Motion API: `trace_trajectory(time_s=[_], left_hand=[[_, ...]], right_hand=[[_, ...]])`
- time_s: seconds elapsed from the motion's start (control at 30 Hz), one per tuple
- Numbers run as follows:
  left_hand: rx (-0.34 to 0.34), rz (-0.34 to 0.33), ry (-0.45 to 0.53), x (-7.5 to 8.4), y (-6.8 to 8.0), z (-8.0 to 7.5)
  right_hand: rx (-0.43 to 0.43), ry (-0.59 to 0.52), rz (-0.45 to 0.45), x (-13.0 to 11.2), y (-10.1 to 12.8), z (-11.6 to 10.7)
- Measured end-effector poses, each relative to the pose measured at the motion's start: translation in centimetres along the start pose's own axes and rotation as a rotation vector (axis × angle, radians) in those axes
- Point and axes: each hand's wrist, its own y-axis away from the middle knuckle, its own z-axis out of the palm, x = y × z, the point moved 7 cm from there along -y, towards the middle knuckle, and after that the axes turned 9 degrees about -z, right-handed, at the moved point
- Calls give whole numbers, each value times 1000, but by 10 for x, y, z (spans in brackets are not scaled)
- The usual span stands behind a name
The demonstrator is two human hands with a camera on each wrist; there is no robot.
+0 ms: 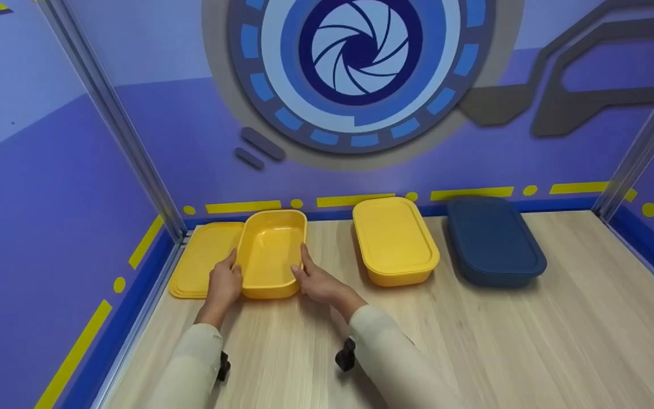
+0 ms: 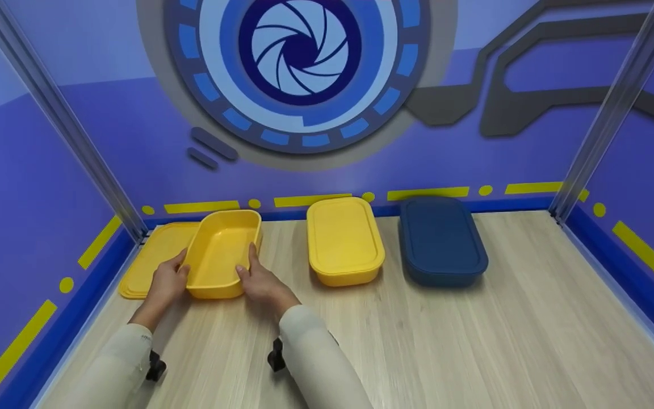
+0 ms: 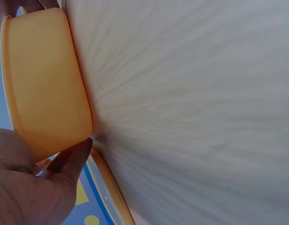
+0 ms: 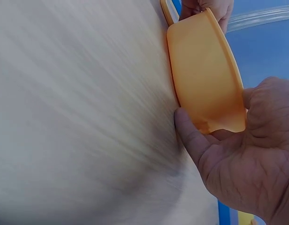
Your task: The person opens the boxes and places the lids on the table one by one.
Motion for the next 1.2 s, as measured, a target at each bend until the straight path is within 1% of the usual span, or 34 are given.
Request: trace_trajectory(time_s=[0.17,0.43,0.57,0.7,0.83,0.93,1.07,1.2], left_hand=[[5,20,-14,0,-3,-1],[-10,23,-24,2,-8,1],[-16,29,-31,4,-9,1],[-18,17,-13,3,-10,2],[-34,18,-5,4,-12,6],[-36,5,-12,3,-14,4],[-32,-42,-13,0,-16,-1],[-57,-66,-15,-1,-17,0]], right_hand=[[5,-27,-6,-1,-3,2],[24,-29,14,4,-5,1],[30,-21,7,4,-6,0],[24,-36,-4,4,-6,-1],[35,-61,10,5,-5,-2],[29,-61,15,4,-6,-1],[25,-55,22,1,-9,2],[49,-42,54,0,-10,0]])
